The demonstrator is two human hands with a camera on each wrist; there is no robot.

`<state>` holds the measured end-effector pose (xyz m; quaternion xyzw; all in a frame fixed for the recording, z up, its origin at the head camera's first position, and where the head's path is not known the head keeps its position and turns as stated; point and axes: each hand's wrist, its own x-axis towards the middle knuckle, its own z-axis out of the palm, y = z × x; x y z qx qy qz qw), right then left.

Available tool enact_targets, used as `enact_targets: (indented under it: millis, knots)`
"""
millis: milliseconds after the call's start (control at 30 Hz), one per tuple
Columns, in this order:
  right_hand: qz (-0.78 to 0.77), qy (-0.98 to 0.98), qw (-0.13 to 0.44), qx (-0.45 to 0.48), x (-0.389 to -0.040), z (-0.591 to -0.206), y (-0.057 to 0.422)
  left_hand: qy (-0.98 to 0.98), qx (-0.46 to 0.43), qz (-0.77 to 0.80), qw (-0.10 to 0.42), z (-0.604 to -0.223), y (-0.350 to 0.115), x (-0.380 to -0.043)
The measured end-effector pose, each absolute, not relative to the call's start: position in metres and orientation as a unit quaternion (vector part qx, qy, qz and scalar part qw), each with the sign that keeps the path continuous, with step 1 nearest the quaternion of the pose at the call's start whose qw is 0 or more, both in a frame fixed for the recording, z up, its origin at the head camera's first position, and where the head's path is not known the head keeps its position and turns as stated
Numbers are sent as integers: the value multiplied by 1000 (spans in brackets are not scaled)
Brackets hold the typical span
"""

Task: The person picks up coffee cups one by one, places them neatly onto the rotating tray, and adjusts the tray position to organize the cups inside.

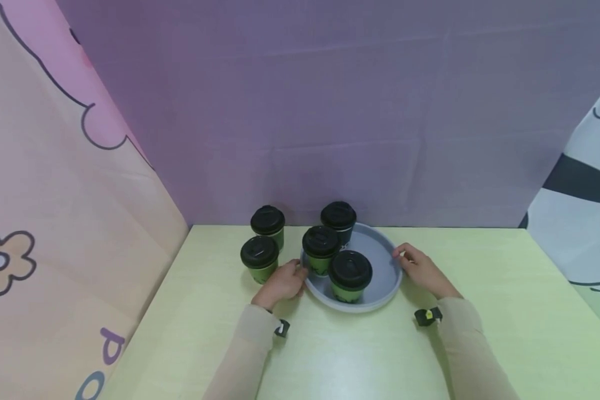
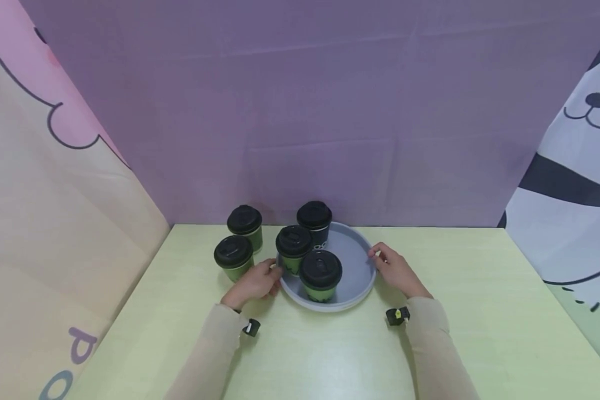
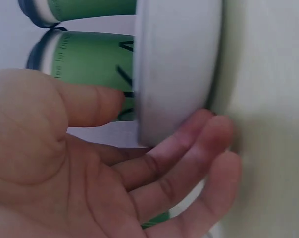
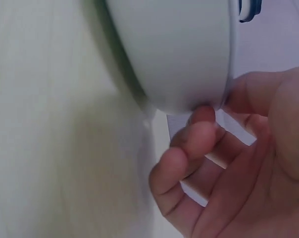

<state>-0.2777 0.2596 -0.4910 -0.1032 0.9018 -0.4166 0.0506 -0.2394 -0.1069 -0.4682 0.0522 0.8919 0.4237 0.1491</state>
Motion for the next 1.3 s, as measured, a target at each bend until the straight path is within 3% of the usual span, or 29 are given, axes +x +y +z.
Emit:
enact_targets:
  millis: [233,667,833,1100,1300]
  knots:
    - [-471,868,125,-95,-274,-484,262,915,68,379,121,-451,-107,-234]
    - [-471,864,147,-96,-274,-483,264,905,98,398,112,-403,-121,-212]
    - [-475,859,155,-107,-275,-483,267,893,110,436,27,-394,-134,-213]
    - [-475,851,171,-143,-271,-482,271,878,111,437,-162,-396,-153,-221]
    - [-482,841,184,-162,-269,-479,271,909,72,373,-170,-403,-162,-225]
